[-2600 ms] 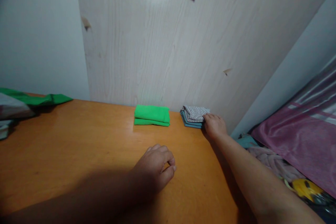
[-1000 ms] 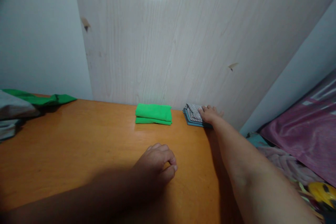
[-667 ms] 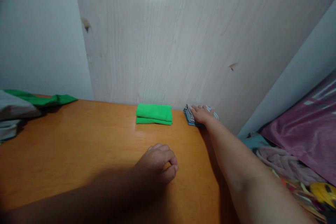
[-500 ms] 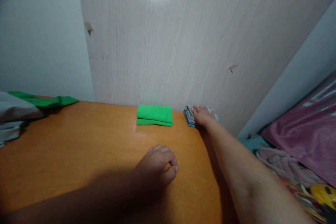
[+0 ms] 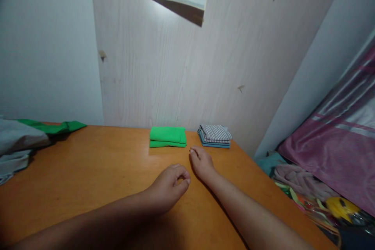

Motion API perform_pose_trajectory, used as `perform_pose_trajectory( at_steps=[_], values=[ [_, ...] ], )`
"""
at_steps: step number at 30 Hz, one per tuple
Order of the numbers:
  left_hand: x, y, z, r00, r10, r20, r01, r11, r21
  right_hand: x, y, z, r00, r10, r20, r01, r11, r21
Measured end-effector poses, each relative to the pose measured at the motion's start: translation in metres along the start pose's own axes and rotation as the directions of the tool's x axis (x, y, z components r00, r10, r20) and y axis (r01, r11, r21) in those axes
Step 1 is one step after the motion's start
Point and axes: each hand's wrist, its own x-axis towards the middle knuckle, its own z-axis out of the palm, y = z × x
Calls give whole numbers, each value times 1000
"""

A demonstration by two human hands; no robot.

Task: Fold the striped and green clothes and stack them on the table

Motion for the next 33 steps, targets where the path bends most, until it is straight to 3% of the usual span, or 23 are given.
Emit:
perform_pose_trajectory(
  at_steps=[2, 5, 9, 15, 20, 23, 29, 33],
  values=[
    [1, -2, 0, 999, 12, -41, -14, 999, -52, -11, -5, -1, 989, 135, -60, -123, 977, 173],
    [3, -7, 2, 994, 13, -107, -28, 990, -142, -32, -23, -4, 936, 339, -97, -264, 856, 445],
    [7, -17, 0, 986, 31, -166, -57, 987, -153, -60, -51, -7, 908, 416, -53, -304, 740, 600],
    [20, -44, -37, 938, 158, -310, -94, 973, 213, -63, -61, 0, 946, 324, -10, -269, 804, 530],
    [30, -67, -68, 890, 74, -450, 152, 881, 447, -56, -58, 5, 954, 299, -13, -265, 866, 425],
    [33, -76, -72, 896, -1, -443, 260, 812, 523, -56, -58, 8, 956, 293, -17, -268, 895, 357],
    [48, -93, -77, 921, -25, -388, 298, 685, 664, -54, -57, 14, 950, 310, -25, -293, 919, 265],
    [62, -101, -83, 934, -165, -315, 341, 667, 662, -51, -61, 15, 949, 314, -27, -306, 937, 168]
  ],
)
